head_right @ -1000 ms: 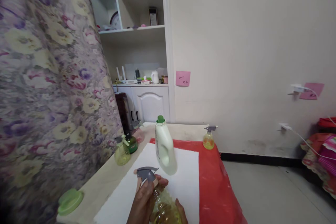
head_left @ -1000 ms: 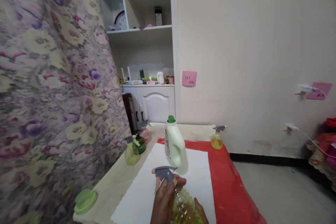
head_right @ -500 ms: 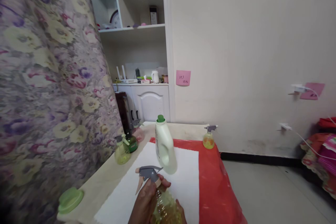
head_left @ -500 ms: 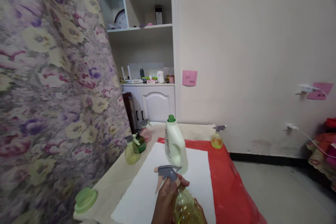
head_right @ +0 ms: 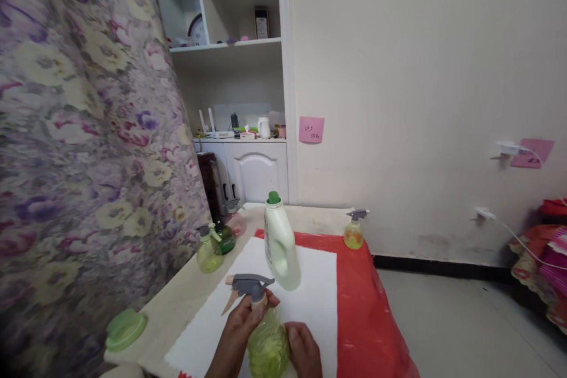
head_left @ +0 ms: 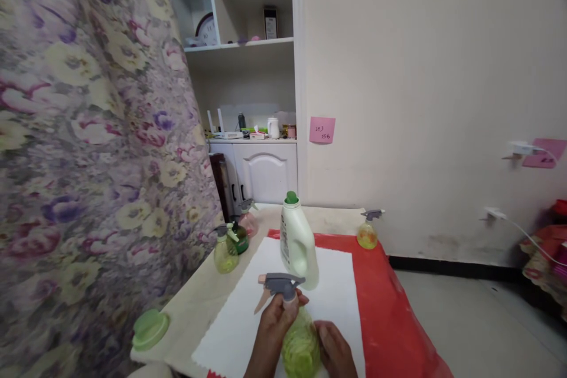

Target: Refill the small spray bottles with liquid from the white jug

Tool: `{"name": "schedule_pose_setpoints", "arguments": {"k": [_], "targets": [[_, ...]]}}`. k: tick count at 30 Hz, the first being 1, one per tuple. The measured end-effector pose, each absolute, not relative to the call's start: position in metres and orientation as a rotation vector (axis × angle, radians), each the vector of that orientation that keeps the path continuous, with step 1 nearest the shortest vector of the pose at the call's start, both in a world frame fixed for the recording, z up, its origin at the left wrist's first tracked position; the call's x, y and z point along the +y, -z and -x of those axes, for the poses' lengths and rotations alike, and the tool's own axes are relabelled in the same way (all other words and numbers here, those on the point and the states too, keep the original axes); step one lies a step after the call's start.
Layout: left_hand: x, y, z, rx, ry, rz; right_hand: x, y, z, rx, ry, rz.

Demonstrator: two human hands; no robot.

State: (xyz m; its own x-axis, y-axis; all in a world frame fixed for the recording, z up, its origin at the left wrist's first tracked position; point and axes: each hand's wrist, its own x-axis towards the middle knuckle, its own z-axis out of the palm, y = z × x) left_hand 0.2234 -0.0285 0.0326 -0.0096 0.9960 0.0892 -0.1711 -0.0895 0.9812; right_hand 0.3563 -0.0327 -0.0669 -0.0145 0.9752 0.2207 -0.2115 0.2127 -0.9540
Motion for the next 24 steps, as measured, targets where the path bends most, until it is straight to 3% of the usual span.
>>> {"name": "schedule_pose_setpoints", "arguments": {"k": [8, 24], "targets": [[-0.013, -0.001, -0.221, 0.997, -1.259, -1.262, -0.027, 0.100, -0.342, -1.244, -0.785, 0.989], [-0.012, 0.051, -0.217, 1.114, -1.308, -1.247, -0.026, 0.091, -0.333, -1.250, -0.803, 1.099]]}}
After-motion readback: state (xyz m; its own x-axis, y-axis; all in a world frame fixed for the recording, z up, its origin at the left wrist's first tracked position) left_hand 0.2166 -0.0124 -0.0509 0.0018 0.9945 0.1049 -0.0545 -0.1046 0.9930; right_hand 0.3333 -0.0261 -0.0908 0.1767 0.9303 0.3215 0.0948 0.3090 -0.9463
